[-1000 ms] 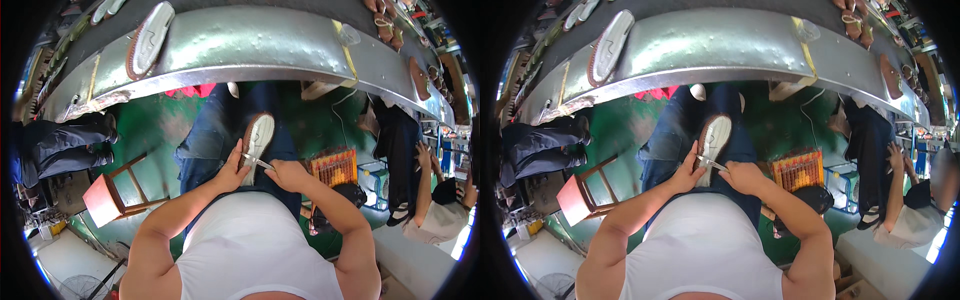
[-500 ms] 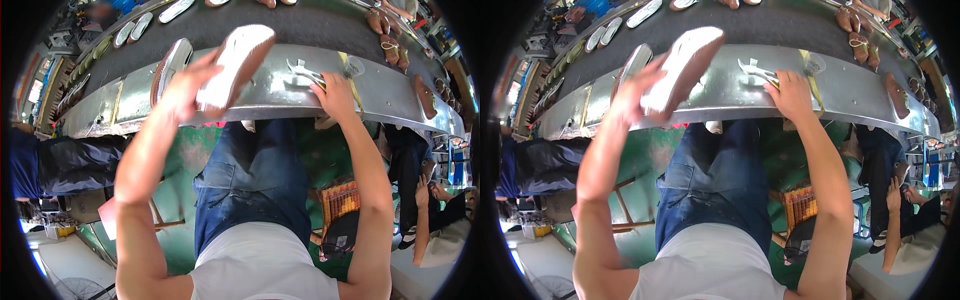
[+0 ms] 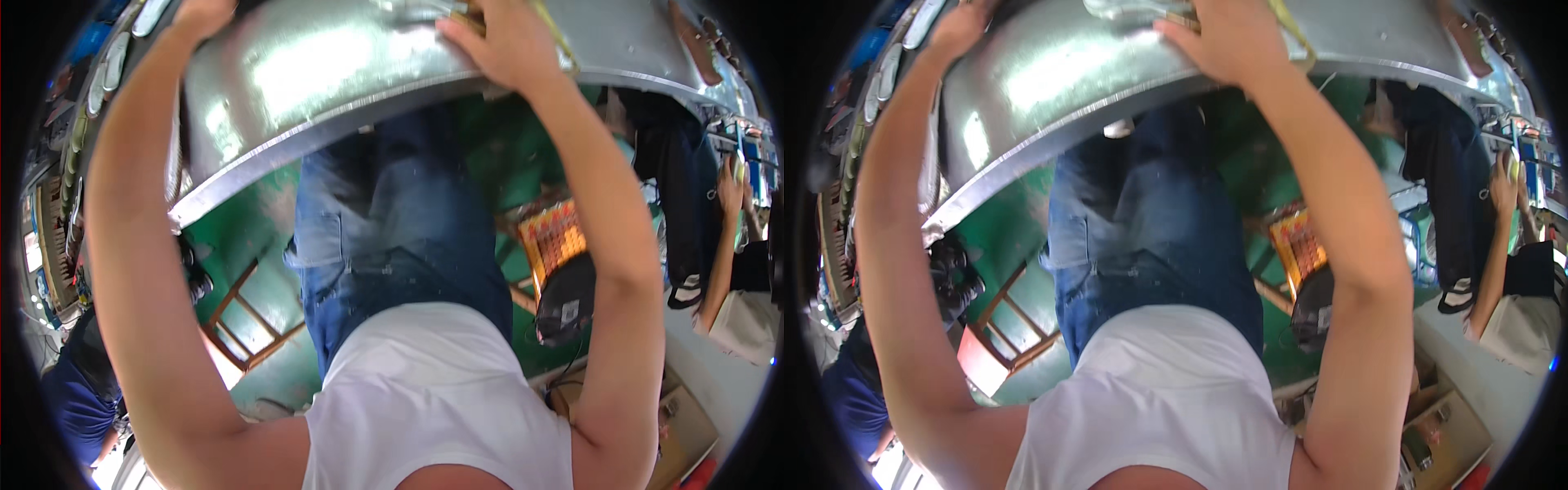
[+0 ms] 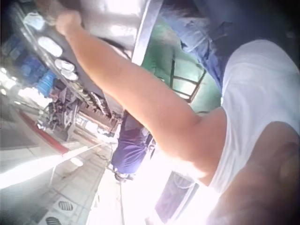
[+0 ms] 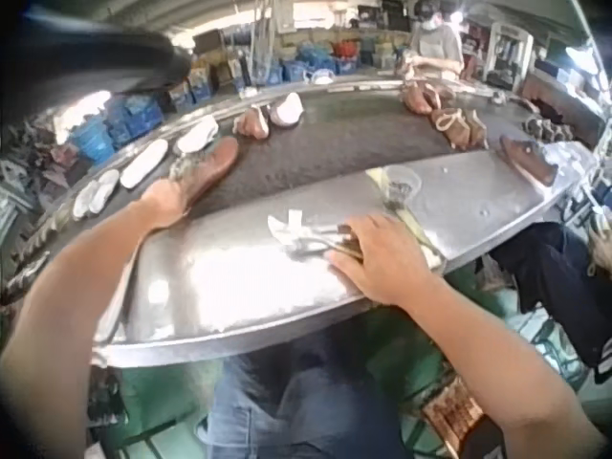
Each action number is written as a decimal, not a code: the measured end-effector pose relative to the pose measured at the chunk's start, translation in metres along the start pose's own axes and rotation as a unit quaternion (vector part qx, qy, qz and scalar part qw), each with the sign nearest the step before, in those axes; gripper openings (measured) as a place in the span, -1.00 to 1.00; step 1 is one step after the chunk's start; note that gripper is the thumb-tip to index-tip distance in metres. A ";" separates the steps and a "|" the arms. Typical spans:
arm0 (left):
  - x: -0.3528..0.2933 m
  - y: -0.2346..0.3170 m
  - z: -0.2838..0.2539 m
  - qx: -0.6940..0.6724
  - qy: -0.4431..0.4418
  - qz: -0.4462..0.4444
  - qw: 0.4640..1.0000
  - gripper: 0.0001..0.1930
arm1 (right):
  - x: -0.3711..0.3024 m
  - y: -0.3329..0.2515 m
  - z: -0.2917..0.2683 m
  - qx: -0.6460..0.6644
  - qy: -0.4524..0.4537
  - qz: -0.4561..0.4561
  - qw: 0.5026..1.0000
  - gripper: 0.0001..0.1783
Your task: The person is using lasting pliers to pull and secure the shoe upper material over a shoe last on a production line.
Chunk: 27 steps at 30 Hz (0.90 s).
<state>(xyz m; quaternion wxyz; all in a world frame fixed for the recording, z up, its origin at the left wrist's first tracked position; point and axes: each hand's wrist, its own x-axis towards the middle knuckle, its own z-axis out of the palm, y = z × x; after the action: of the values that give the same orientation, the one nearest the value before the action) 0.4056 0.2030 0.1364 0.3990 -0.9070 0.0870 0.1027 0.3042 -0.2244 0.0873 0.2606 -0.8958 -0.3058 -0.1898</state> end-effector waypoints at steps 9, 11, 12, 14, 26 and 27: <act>-0.102 -0.086 0.093 -0.485 -0.158 -0.179 0.841 -0.38 | 0.001 0.007 -0.001 -0.043 0.032 -0.020 0.998 -0.49; -0.136 -0.085 0.085 -0.711 -0.227 -0.236 0.622 -0.38 | 0.001 0.003 -0.001 -0.034 0.021 -0.008 0.999 -0.50; -0.153 -0.085 0.085 -0.776 -0.203 -0.224 0.554 -0.41 | 0.002 -0.001 -0.001 -0.039 0.012 0.006 0.999 -0.50; -0.191 -0.080 0.088 -0.886 -0.068 -0.205 0.409 -0.45 | 0.004 -0.006 0.000 -0.040 0.007 0.011 0.999 -0.51; -0.327 0.285 -0.007 -0.902 0.211 -0.100 0.362 -0.24 | -0.077 -0.075 -0.021 0.185 -0.124 0.059 0.973 -0.56; -0.329 0.297 -0.012 -0.943 0.164 -0.068 0.282 -0.21 | -0.107 -0.093 -0.019 0.380 -0.121 0.140 0.907 -0.64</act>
<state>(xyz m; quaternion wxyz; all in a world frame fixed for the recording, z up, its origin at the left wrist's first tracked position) 0.0187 0.0211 0.0187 -0.7502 -0.6545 -0.0683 -0.0648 0.1614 -0.2205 0.0820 0.5658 -0.7789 -0.2555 0.0887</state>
